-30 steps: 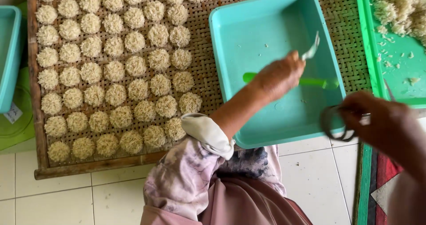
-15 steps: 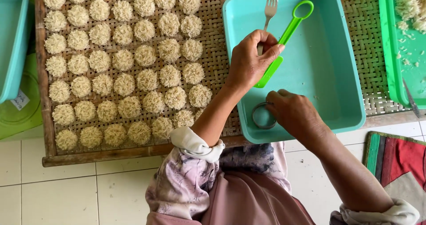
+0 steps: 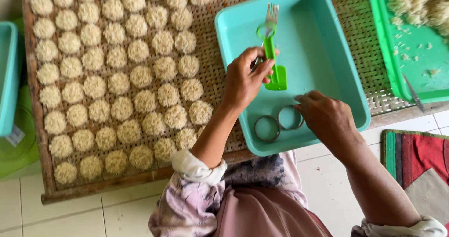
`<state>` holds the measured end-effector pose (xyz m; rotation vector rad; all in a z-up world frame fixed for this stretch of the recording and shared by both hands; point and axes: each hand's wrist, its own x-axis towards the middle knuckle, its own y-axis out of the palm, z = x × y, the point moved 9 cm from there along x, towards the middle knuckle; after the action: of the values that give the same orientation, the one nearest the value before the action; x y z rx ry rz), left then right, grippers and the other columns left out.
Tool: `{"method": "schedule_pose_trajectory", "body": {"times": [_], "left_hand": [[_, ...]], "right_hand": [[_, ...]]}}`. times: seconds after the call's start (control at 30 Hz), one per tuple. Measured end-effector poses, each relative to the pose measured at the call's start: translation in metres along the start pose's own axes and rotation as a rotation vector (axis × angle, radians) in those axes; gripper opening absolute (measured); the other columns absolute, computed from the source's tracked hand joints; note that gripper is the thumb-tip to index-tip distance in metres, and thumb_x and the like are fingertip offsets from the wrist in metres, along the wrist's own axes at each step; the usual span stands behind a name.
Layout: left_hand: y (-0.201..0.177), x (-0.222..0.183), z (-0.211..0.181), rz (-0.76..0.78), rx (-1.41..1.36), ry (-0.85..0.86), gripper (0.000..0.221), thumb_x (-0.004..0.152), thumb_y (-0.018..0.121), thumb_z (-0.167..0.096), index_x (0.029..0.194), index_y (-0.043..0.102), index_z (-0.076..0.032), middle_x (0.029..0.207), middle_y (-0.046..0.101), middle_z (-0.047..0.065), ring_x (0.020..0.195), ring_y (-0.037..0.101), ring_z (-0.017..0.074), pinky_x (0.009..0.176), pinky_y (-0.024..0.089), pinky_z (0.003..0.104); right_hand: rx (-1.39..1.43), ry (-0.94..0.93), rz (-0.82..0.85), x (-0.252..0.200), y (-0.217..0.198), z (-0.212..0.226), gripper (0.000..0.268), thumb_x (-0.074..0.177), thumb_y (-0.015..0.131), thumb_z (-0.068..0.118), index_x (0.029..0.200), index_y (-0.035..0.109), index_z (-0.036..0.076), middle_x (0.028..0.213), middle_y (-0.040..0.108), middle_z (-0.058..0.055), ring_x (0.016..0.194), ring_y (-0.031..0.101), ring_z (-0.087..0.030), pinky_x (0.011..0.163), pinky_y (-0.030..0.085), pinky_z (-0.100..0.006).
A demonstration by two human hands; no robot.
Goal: Shaping cooked rice into circular cakes using a mold and placing them on a drying rack
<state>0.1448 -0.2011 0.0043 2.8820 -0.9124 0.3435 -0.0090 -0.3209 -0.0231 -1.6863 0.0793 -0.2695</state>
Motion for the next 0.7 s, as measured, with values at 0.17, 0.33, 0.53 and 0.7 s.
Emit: {"method": "schedule_pose_trajectory", "body": {"times": [0.17,0.33,0.53,0.7], "left_hand": [[0.020,-0.012,-0.023,0.079,0.098,0.007,0.017,0.095,0.071,-0.014,0.104,0.070,0.001,0.081,0.073,0.017,0.068,0.076,0.0204,0.058,0.067,0.031],[0.042,-0.027,-0.038,0.114,-0.140,-0.156,0.031,0.097,0.065,-0.004,0.127,0.067,0.005,0.110,0.076,0.022,0.093,0.073,0.0215,0.084,0.067,0.039],[0.051,-0.050,0.018,0.150,-0.302,-0.581,0.037,0.105,0.047,-0.012,0.135,0.061,0.004,0.114,0.071,0.025,0.090,0.077,0.0362,0.071,0.069,0.048],[0.074,-0.058,0.042,0.192,-0.384,-0.713,0.039,0.106,0.045,-0.014,0.137,0.057,0.006,0.111,0.071,0.025,0.087,0.077,0.0365,0.071,0.068,0.047]], "right_hand": [[0.554,0.043,-0.358,0.022,-0.078,-0.021,0.044,0.091,0.082,0.024,0.133,0.069,0.019,0.124,0.067,-0.004,0.085,0.074,-0.027,0.074,0.061,-0.043],[0.615,-0.107,-0.406,0.026,-0.083,-0.022,0.005,0.095,0.074,0.016,0.099,0.072,0.018,0.095,0.067,0.000,0.083,0.074,-0.025,0.070,0.060,-0.036],[0.199,-0.308,-0.790,0.012,-0.102,-0.038,0.011,0.105,0.061,0.014,0.101,0.072,0.016,0.103,0.063,-0.007,0.089,0.065,-0.027,0.069,0.053,-0.032],[0.114,-0.364,-0.800,0.009,-0.104,-0.039,0.014,0.106,0.057,0.011,0.097,0.068,0.014,0.103,0.060,-0.007,0.091,0.062,-0.027,0.069,0.048,-0.033]]}}
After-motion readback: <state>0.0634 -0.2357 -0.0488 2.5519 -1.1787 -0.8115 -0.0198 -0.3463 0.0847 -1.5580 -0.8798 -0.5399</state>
